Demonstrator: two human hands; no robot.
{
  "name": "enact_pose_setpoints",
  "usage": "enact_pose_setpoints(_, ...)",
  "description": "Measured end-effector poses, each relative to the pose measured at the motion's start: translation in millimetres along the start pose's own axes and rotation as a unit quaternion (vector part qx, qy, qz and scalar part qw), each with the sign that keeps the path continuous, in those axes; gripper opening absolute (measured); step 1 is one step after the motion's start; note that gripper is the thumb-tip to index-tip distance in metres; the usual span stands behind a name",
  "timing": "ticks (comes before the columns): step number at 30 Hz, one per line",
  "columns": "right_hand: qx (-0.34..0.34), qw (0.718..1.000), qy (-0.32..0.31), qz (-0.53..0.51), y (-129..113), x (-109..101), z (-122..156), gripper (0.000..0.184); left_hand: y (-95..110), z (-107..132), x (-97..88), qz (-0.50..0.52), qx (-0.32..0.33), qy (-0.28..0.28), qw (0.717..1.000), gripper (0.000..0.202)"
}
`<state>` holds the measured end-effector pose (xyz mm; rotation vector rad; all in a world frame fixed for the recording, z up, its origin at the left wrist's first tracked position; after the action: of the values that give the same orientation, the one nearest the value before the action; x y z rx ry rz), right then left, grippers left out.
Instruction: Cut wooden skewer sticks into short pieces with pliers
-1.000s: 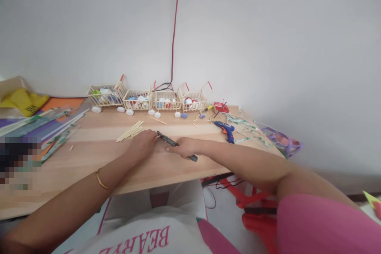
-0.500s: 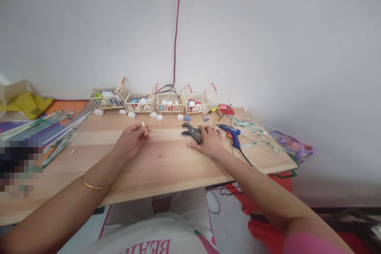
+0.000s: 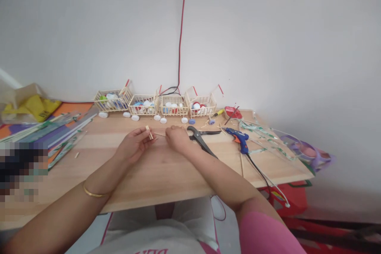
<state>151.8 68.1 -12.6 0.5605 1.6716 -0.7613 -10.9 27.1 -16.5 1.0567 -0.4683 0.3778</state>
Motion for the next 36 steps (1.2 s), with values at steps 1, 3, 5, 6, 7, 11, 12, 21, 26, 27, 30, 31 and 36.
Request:
enact_pose_setpoints(1, 0.007, 1.000, 0.003, -0.006, 0.5, -0.3, 1.6, 0.016, 0.1, 0.5, 0.3, -0.006, 0.000, -0.001, 1.000, 0.018)
enact_pose_setpoints(3, 0.022, 0.999, 0.013, -0.020, 1.8, -3.0, 8.3, 0.015, -0.2, 1.3, 1.3, -0.013, 0.000, -0.003, 1.000, 0.018)
enact_pose_setpoints(5, 0.031, 0.993, 0.046, -0.109, 0.4, -6.2, 15.4, 0.016, -1.3, 1.8, 2.7, -0.011, -0.005, -0.010, 1.000, 0.019)
enact_pose_setpoints(6, 0.030, 0.980, 0.069, -0.186, -1.8, -7.1, 17.8, 0.017, -2.2, 1.9, 3.3, -0.008, -0.010, -0.012, 1.000, 0.019)
enact_pose_setpoints(7, 0.027, 0.957, 0.094, -0.275, -4.8, -7.3, 19.2, 0.017, -3.3, 1.9, 3.8, -0.007, -0.015, -0.015, 1.000, 0.019)
enact_pose_setpoints(11, 0.002, 0.843, 0.136, -0.521, -18.1, -2.0, 16.5, 0.017, -7.5, 1.7, 3.8, -0.008, -0.034, -0.020, 0.999, 0.020)
enact_pose_setpoints(12, -0.001, 0.826, 0.134, -0.547, -20.2, 0.0, 15.1, 0.017, -8.3, 1.7, 3.5, -0.011, -0.037, -0.021, 0.999, 0.020)
enact_pose_setpoints(21, -0.008, 0.757, 0.104, -0.645, -16.0, 5.7, 17.6, 0.018, -8.9, -2.6, 3.1, -0.047, -0.045, -0.019, 0.998, 0.016)
enact_pose_setpoints(26, -0.076, 0.792, 0.108, -0.596, -12.5, 4.9, 20.0, 0.023, -9.6, -6.2, 1.4, -0.044, -0.054, -0.025, 0.997, 0.016)
enact_pose_setpoints(27, -0.083, 0.812, 0.120, -0.565, -12.3, 4.4, 20.5, 0.020, -9.7, -5.9, 1.6, -0.048, -0.058, -0.027, 0.997, 0.016)
enact_pose_setpoints(30, -0.100, 0.861, 0.145, -0.478, -13.4, 1.8, 22.3, 0.014, -9.6, -3.6, 3.3, -0.065, -0.074, -0.033, 0.995, 0.017)
enact_pose_setpoints(31, -0.106, 0.869, 0.149, -0.460, -14.1, 0.8, 22.9, 0.013, -9.4, -2.7, 4.0, -0.070, -0.078, -0.033, 0.994, 0.018)
enact_pose_setpoints(36, -0.121, 0.878, 0.151, -0.438, -16.4, -2.1, 24.7, 0.011, -8.3, -0.8, 5.5, -0.075, -0.077, -0.035, 0.994, 0.018)
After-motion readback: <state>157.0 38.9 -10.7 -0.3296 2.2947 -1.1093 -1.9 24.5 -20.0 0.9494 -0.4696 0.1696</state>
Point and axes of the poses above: each hand's wrist, its own z-axis away from the middle knuckle, its own x-axis out of the palm, y = z × x, the point moved 1 cm from there along -z, towards the middle knuckle, and after that the axes turned 14 degrees about -x, right-handed, at the moved point
